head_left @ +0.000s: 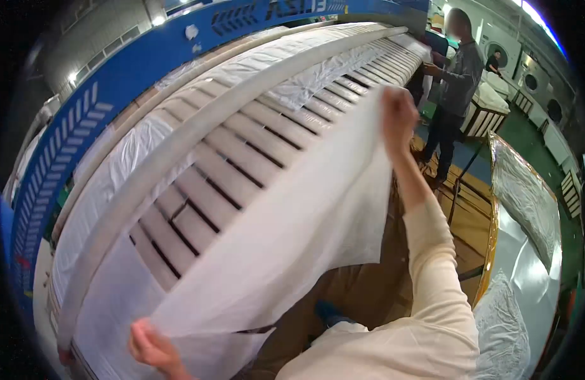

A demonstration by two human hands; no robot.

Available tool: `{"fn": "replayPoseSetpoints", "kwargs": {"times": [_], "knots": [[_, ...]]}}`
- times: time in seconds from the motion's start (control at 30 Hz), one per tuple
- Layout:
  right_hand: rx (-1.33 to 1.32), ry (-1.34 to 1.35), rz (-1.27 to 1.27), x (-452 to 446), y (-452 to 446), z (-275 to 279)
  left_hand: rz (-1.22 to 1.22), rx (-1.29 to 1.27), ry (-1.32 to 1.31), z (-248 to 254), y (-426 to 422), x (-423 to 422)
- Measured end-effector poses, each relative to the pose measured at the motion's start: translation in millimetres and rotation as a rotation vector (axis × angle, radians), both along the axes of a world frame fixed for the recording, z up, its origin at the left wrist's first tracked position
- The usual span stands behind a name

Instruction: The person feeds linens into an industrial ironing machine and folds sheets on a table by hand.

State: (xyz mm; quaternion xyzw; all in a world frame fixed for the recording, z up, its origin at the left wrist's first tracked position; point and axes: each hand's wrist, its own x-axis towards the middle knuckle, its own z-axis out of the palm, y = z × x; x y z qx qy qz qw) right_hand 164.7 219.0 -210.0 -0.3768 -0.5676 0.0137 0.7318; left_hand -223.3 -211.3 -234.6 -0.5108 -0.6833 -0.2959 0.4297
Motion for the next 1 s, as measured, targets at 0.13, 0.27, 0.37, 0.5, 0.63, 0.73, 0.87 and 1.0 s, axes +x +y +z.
{"fn": "replayPoseSetpoints", "kwargs": {"times": [0.13,0.27,0.37,0.5,0.63,0.73,0.87,1.0], "knots": [[0.004,-0.333,-0.087,-90.0,100.3,-6.6,0.144,-0.065,-0.16,28.2,39.1,-92.6],[-0.11,-0.399,-0.161,-194.6,165.1,-49.8,0.57,-0.757,-0.362,39.9,113.1,-128.5],[0.178,-0.527,-0.305,-215.1,168.6,-61.9,0.505,-0.634,0.029,-17.6,128.3,-179.8],[0.126,-0.609,-0.291,-215.2,170.9,-54.8,0.597,-0.489,0.447,-40.2,142.1,-230.4],[-0.065,-0.517,-0.138,-206.0,140.3,-43.9,-0.004,-0.445,0.072,34.3,161.3,-46.0],[-0.005,-0.462,0.028,-154.7,46.9,-38.8,-0.071,-0.832,0.204,23.6,148.1,6.6],[0.008,-0.605,0.117,-113.2,-12.7,-92.9,-0.112,-0.802,0.295,-14.0,153.6,-20.7],[-0.227,-0.594,0.128,-116.7,-26.5,-93.3,-0.163,-0.687,0.37,-18.8,156.3,-34.0]]}}
